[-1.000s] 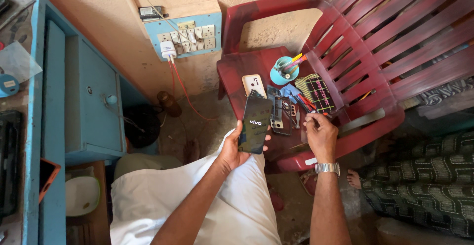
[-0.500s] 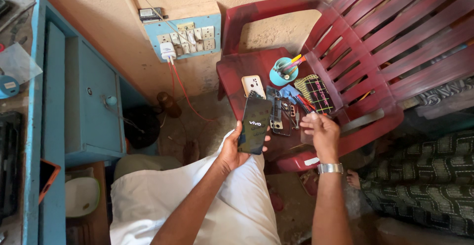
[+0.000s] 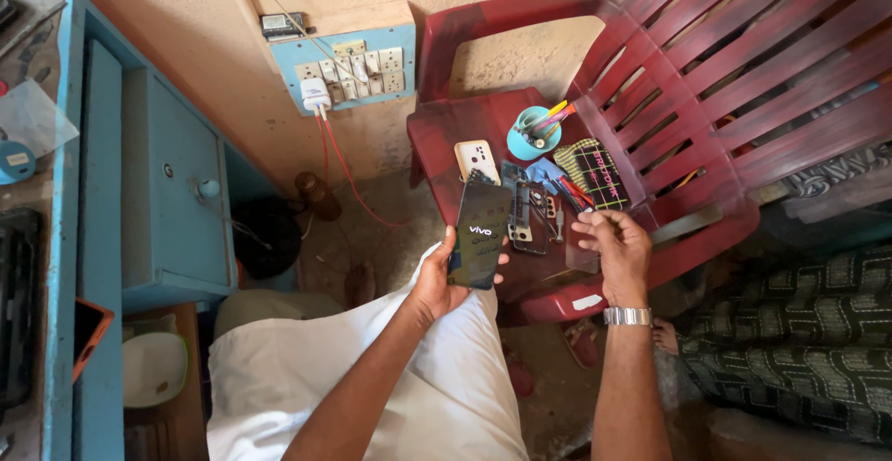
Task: The person reassembles a disassembled smartphone by connecting internal ribbon cables and placing the back cover onto the chassis. They then power on the device to verify functionality, navigating the touchscreen interface to confirm the repair.
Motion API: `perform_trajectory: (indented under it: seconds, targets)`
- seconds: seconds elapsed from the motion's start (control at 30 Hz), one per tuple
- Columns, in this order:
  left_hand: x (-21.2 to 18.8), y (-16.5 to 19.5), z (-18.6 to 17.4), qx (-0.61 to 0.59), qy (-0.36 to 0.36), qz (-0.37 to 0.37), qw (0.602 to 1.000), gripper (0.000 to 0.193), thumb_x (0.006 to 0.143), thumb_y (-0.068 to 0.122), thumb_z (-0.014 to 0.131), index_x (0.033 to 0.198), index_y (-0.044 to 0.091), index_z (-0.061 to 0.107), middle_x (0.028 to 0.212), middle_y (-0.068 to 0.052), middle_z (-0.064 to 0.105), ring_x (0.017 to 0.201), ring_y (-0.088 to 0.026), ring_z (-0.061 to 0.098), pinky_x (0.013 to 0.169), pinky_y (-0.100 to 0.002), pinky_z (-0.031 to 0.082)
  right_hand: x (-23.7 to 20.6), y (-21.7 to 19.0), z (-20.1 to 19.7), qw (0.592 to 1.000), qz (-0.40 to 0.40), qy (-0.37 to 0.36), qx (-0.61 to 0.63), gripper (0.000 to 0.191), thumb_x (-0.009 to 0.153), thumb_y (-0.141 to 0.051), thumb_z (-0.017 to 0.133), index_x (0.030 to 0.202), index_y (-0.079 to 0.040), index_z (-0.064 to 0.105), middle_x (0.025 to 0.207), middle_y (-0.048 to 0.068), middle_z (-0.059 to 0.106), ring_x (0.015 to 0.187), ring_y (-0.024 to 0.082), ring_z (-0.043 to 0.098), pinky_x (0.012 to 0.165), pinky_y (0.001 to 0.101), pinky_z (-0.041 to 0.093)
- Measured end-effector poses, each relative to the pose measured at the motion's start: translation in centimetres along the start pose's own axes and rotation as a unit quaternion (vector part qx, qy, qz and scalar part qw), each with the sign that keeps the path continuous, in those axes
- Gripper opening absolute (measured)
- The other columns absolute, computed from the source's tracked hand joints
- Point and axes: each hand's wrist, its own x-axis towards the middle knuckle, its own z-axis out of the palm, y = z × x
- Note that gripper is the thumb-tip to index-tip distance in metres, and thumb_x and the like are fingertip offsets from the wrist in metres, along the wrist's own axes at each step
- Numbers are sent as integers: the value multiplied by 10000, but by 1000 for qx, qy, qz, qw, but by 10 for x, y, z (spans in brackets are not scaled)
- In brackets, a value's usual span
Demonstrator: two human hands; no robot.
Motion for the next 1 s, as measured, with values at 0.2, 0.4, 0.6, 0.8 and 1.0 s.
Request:
perform_trajectory:
  seconds: [0.2, 0.4, 0.6, 0.8, 1.0]
  targets:
    - [-1, 0, 0, -4, -3, 1, 1000, 712, 1062, 572, 354, 1501, 24, 477, 1429, -193, 595, 1215, -336, 639, 938, -490, 567, 0, 3, 0, 999, -17, -10, 26, 54, 1018, -26, 577, 1038, -18, 627, 1019, 144, 739, 862, 207, 748, 716, 303, 608]
    - [-1, 2, 2, -3, 0, 1, 1000, 707, 1066, 568, 349, 1498, 26, 482, 1422, -190, 598, 1212, -336, 638, 938, -491, 566, -1, 3, 3, 999, -40, -11, 19, 65, 1020, 8, 555, 1018, -1, 619, 960, 142, 720, 781, 190, 722, 749, 325, 634]
    - [-1, 1, 2, -1, 2, 3, 1000, 704, 1064, 569, 345, 1496, 29, 484, 1420, -190, 598, 1212, -339, 637, 933, -493, 567, -3, 4, 3, 998, -62, -3, -5, 73, 1001, 55, 583, 1006, 10, 640, 952, 118, 712, 773, 165, 711, 753, 318, 631]
    - [-1, 1, 2, -2, 1, 3, 1000, 707, 1065, 570, 343, 1499, 30, 480, 1425, -193, 594, 1215, -340, 637, 935, -492, 569, -1, 6, 3, 998, -66, 7, -12, 121, 967, 84, 565, 1011, 17, 654, 964, 114, 725, 785, 167, 721, 762, 301, 613]
    - [-1, 2, 2, -4, -4, 2, 1000, 709, 1068, 570, 341, 1504, 29, 478, 1431, -195, 592, 1220, -339, 635, 937, -488, 569, -3, 1, 7, 998, -52, 31, -18, 89, 965, 47, 642, 1042, 16, 672, 972, 103, 724, 806, 145, 717, 773, 291, 622]
